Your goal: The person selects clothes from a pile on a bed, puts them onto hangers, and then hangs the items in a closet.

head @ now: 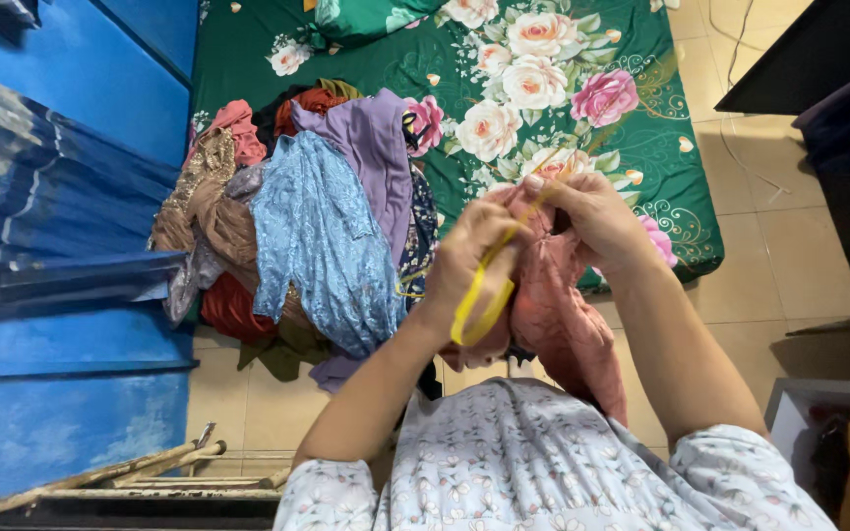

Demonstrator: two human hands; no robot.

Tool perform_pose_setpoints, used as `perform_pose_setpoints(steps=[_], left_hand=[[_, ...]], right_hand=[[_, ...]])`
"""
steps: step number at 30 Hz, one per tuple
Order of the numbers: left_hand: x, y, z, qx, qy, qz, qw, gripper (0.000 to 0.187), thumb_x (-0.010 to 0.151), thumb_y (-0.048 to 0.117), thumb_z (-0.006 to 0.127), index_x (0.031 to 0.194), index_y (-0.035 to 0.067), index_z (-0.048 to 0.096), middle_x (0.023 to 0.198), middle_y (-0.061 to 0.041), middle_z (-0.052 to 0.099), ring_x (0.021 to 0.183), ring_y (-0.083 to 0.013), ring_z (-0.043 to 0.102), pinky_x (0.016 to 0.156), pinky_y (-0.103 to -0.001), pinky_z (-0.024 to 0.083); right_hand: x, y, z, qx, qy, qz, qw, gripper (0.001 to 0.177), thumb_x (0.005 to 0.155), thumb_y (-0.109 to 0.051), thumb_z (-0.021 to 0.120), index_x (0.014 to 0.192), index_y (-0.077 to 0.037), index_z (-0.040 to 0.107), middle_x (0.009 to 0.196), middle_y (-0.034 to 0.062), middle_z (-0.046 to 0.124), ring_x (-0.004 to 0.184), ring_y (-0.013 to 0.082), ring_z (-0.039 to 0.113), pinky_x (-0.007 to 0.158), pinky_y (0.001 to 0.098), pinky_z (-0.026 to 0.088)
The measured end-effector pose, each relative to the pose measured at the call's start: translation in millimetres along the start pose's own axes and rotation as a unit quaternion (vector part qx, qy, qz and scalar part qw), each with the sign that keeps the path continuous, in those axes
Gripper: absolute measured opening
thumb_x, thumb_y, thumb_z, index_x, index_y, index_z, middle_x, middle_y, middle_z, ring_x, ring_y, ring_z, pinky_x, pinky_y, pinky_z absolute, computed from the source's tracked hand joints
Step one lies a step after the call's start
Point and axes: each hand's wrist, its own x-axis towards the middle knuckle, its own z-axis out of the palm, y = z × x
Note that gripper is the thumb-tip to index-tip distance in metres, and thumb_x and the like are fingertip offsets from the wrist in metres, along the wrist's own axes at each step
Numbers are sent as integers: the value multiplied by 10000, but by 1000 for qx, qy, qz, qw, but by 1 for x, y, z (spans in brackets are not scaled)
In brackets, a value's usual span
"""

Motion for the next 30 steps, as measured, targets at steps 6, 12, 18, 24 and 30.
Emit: perform_pose_setpoints(steps=[6, 12, 18, 24, 30], left_hand=[[-11, -4, 37, 109, 75, -14, 991, 314, 892, 104, 802, 1081, -8, 577, 1039, -151, 611, 923, -341, 646, 789, -406, 543], [-13, -20, 56, 120, 102, -31, 987, 182, 964, 31, 727, 1051, 24, 567, 1020, -146, 617, 900, -336, 677, 767, -402, 563], [-24, -43, 71, 144, 61, -84, 984, 140, 987, 65, 695, 1043, 17, 577, 984, -162, 616, 863, -370, 669, 731, -436, 538], [-41, -74, 87, 279, 65, 27, 958, 217, 1014, 81, 588, 1186, -15, 494, 1115, -195, 555, 989, -422, 650, 847, -453, 573], [-76, -120, 96, 288, 31, -62, 955, 274, 955, 72, 660, 1178, -45, 553, 1111, -219, 616, 809, -373, 666, 660, -432, 550]], right_hand=[[18, 23, -36, -59, 52, -87, 993, 316, 1005, -260, 718, 794, -26, 696, 719, 13, 654, 586, 56, 552, 516, 227, 421], [31, 44, -50, -49, 50, -160, 985, 362, 1072, -234, 668, 774, -30, 655, 716, 5, 617, 603, 52, 520, 533, 225, 391], [41, 77, -47, -78, 90, -225, 967, 244, 1105, -185, 617, 952, -9, 691, 815, 9, 654, 706, 47, 544, 601, 237, 424], [46, 85, -50, -389, 210, -347, 827, 154, 1057, -124, 595, 1065, 0, 687, 843, 91, 681, 741, 82, 656, 631, 323, 517], [44, 58, -69, -381, 187, -367, 828, 228, 1152, -158, 643, 1001, 13, 630, 814, 61, 596, 745, 120, 519, 650, 351, 468]])
